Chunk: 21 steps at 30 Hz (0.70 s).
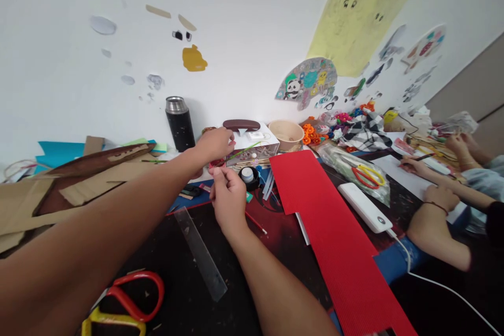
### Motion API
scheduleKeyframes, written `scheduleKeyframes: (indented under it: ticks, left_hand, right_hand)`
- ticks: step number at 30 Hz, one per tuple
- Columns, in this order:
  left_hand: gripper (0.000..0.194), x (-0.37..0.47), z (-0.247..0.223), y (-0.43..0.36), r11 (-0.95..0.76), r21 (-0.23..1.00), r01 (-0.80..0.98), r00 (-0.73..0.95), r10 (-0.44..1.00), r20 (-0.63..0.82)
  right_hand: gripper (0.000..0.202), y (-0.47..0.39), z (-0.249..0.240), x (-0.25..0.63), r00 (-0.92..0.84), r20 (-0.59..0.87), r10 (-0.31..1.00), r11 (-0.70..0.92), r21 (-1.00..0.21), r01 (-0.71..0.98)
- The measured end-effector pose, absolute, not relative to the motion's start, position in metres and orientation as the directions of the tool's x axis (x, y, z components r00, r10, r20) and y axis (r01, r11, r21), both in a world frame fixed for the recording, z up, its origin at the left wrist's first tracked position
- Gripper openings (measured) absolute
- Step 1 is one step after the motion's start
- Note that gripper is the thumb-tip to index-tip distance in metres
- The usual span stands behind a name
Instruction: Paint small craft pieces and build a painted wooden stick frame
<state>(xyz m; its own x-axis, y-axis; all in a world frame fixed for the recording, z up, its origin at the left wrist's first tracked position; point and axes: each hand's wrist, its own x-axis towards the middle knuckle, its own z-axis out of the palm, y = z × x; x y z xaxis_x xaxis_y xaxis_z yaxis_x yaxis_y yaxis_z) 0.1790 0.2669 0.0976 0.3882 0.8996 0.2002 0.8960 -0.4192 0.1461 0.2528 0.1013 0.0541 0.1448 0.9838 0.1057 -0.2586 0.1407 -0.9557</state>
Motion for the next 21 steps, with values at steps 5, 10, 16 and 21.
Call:
scheduleKeyframes:
  ticks: [5, 10, 16, 21]
  left_hand:
    - [0.037, 0.1814, 0.0989, 0.2684, -0.408, 0.150, 0.900, 0.381, 0.906, 0.183]
    - [0.035, 0.1825, 0.1011, 0.2711, -0.390, 0.162, 0.906, 0.365, 0.917, 0.162]
    - [0.036, 0.1846, 0.1018, 0.2751, -0.357, 0.173, 0.918, 0.333, 0.931, 0.150]
    - [0.037, 0.1862, 0.1067, 0.2719, -0.352, 0.185, 0.917, 0.326, 0.932, 0.158]
  right_hand:
    - [0.030, 0.0987, 0.0561, 0.2511, 0.121, 0.123, 0.985, 0.148, -0.962, -0.230]
    - [0.025, 0.0982, 0.0568, 0.2505, 0.124, 0.153, 0.980, 0.177, -0.961, -0.214]
    - [0.027, 0.0978, 0.0526, 0.2483, 0.082, 0.156, 0.984, 0.170, -0.961, -0.217]
    - [0.028, 0.0968, 0.0517, 0.2481, 0.084, 0.174, 0.981, 0.185, -0.970, -0.158]
